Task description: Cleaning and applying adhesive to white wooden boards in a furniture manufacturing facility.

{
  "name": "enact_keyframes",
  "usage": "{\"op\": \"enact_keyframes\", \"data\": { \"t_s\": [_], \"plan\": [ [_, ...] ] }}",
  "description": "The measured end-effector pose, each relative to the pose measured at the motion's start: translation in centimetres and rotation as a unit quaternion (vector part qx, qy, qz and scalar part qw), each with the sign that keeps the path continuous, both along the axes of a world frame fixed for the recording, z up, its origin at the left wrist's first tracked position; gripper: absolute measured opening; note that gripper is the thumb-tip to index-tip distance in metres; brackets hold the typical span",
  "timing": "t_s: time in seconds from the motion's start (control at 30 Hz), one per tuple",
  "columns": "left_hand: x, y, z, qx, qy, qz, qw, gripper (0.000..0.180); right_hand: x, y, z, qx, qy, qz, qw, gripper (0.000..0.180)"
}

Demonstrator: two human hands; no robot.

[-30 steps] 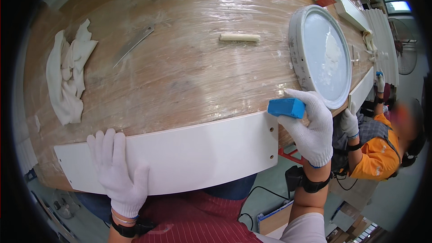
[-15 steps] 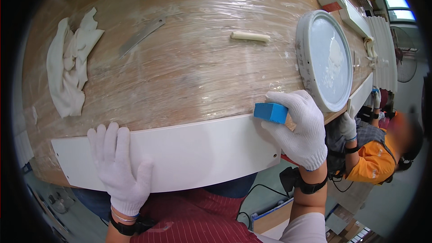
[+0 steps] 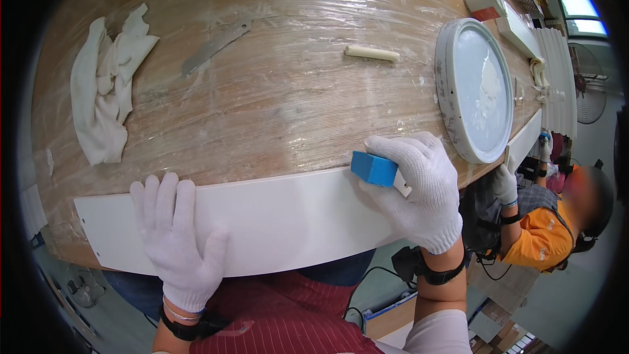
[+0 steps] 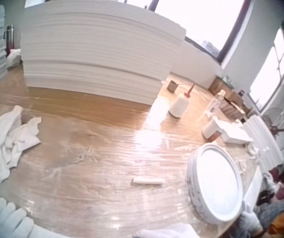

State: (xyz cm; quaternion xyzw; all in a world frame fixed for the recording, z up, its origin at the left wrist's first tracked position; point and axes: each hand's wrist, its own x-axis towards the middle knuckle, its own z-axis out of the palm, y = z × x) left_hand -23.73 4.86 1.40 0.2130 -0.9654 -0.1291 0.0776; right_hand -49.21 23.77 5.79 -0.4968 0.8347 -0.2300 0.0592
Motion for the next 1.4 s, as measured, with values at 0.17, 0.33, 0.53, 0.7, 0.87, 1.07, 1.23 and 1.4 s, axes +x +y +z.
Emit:
{"op": "enact_keyframes", "data": {
  "t_s": [0.17, 0.33, 0.53, 0.7, 0.87, 1.07, 1.23, 1.4],
  "plan": [
    [-0.1, 0.1, 0.3, 0.01, -0.002, 0.005, 1.0, 0.062, -0.2, 0.4, 0.3, 0.028, 0.014, -0.008, 0.999, 0.045],
    [-0.2, 0.4, 0.5, 0.01, 0.004, 0.005, 1.0, 0.062, 0.5, -0.3, 0.2, 0.008, 0.006, 0.012, 1.0, 0.042],
    [-0.6, 0.6, 1.1, 0.005, -0.001, 0.01, 1.0, 0.062, -1.4, 1.8, 0.8, 0.01, 0.024, -0.028, 0.999, 0.047],
    [-1.1, 1.0, 2.1, 0.015, -0.01, 0.014, 1.0, 0.062, -1.6, 5.6, 0.7, -0.091, -0.134, -0.219, 0.962, 0.046],
    [-1.4, 0.9, 2.3, 0.017, -0.013, 0.015, 1.0, 0.062, -1.3, 5.8, 0.3, -0.08, -0.167, -0.239, 0.953, 0.045],
    [-1.5, 1.2, 2.7, 0.025, -0.01, 0.024, 0.999, 0.063, -1.6, 2.4, 1.2, -0.021, -0.089, -0.11, 0.99, 0.046],
    [-1.7, 0.7, 2.5, 0.047, -0.036, 0.025, 0.998, 0.064, -0.3, -0.9, 0.5, -0.005, -0.055, -0.022, 0.998, 0.043],
    [-1.7, 0.6, 3.3, 0.063, -0.038, 0.026, 0.997, 0.064, 0.3, -2.8, 1.6, 0.035, -0.051, 0.03, 0.998, 0.046]
  ]
}}
